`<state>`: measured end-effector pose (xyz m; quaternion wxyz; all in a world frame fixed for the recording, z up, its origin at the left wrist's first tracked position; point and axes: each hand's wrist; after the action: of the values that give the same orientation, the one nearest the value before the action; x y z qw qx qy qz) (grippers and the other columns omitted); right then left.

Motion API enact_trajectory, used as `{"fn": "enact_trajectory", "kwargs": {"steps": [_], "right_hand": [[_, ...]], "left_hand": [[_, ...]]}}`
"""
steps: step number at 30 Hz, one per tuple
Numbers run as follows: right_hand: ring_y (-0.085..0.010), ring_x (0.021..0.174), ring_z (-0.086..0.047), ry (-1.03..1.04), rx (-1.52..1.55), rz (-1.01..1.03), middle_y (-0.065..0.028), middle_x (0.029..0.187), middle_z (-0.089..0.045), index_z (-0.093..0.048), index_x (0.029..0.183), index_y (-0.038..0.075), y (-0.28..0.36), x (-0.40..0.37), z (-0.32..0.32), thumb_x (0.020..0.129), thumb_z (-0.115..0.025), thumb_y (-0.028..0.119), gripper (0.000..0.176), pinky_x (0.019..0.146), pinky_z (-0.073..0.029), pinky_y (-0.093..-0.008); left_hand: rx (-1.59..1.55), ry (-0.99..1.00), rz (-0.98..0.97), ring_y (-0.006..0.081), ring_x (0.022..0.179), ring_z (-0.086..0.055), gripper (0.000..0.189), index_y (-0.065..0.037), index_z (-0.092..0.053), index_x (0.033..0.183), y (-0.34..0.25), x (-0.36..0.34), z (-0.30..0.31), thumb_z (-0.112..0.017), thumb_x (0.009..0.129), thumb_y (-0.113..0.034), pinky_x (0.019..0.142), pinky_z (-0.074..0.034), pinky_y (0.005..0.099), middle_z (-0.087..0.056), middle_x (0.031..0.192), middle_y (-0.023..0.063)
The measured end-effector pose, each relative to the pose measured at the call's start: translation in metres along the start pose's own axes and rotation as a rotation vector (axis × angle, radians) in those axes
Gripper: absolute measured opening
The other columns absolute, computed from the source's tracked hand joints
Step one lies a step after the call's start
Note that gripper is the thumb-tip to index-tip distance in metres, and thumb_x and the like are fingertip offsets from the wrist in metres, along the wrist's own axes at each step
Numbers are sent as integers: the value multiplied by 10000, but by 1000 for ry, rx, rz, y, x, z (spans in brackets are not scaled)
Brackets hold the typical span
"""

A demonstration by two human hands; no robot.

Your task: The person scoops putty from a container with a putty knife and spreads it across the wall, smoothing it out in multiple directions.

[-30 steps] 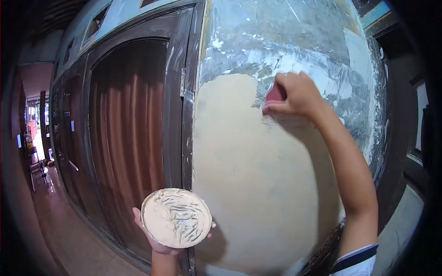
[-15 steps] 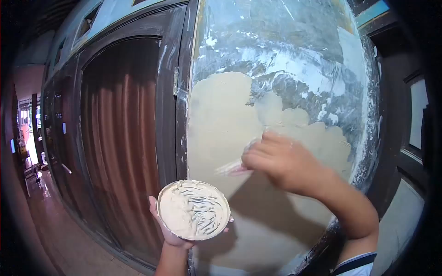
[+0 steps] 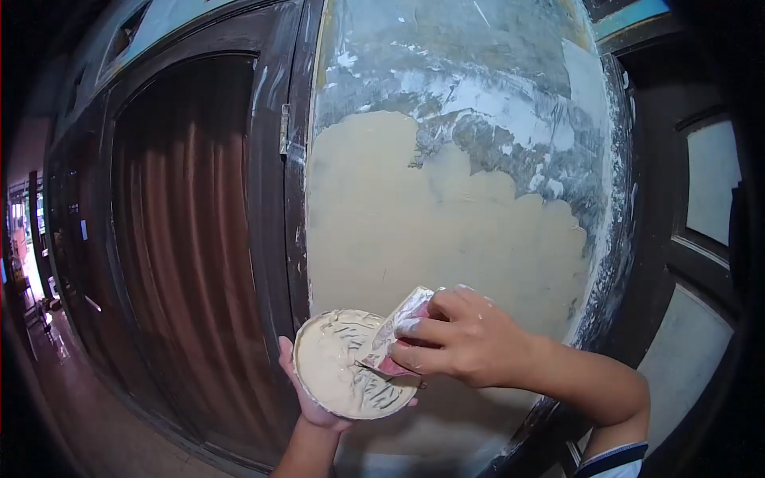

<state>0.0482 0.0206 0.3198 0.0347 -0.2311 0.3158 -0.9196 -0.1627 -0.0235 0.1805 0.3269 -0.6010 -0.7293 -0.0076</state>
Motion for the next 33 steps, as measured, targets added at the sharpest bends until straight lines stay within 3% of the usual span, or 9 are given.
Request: {"fn": "enact_trajectory", "kwargs": {"steps": [2,11,14,16,22,26,28,31,33], "right_hand": [[-229,952,-603,-47,-81,4,6,1004,-661,-682,1092,208,4,0,-1,863,-655,252,235,721,-452,-376],[-215,921,-574,-81,-78,-23,29,975,-652,-696,1084,200,14,-2,-5,850,-688,268,244,701,-420,-379],[-219,889,-575,-27,-65,-66,61,1118,-691,-709,1218,262,16,-4,-6,774,-719,178,452,709,-409,-363],[-216,916,-567,-89,-78,-79,37,970,-665,-705,1093,209,16,-3,-7,842,-693,269,258,696,-414,-381],[-219,896,-561,-140,-17,-196,61,963,-679,-702,1066,188,3,-4,-6,813,-714,208,255,726,-404,-384],[-258,904,-567,-202,24,-308,28,955,-681,-679,1038,174,-21,0,6,783,-716,43,290,797,-391,-404],[-268,836,-551,-293,-25,-380,-54,915,-661,-659,1081,100,-40,9,22,742,-731,-49,377,770,-454,-393],[-254,868,-607,-484,133,-525,-115,933,-659,-628,1098,34,-81,18,49,860,-726,53,258,815,-491,-382],[-276,858,-636,-613,251,-573,-150,912,-662,-631,1076,-4,-115,27,65,876,-766,193,312,810,-511,-400]], "left_hand": [[43,-1,-5,528,1284,-548,1119,-90,-342,1577,3,-1,3,-276,850,-938,832,-499,849,-433,1544,268],[126,0,45,511,1336,-512,1126,-102,-314,1599,9,-5,14,-246,853,-943,883,-467,855,-408,1579,231],[118,-4,66,505,1358,-494,1135,-106,-294,1609,12,-6,13,-245,849,-948,918,-452,851,-403,1582,232],[177,11,78,506,1365,-486,1146,-110,-290,1613,15,-5,12,-235,842,-957,932,-447,847,-391,1588,236],[160,6,71,611,1331,-461,1167,-118,-266,1623,17,-6,16,-273,824,-968,911,-466,830,-364,1584,289],[-273,163,204,727,1280,-408,1181,-149,-300,1617,15,-8,19,-365,782,-983,925,-423,855,-321,1586,349],[-28,66,161,730,1301,-378,1176,-151,-322,1614,8,-12,10,-410,774,-970,915,-397,877,-298,1600,351],[-226,239,174,574,1334,-464,1080,-166,-395,1578,5,-12,21,-394,820,-935,919,-388,880,-412,1592,207],[-301,169,133,635,1318,-433,1103,-161,-376,1591,2,-13,22,-424,806,-935,892,-380,896,-345,1603,275]]}}
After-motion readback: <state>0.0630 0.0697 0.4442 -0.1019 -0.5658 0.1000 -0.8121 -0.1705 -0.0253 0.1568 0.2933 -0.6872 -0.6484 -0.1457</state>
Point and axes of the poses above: each hand's wrist, its own x-axis towards the middle knuckle, its own z-axis out of the back of the hand, y = z × x
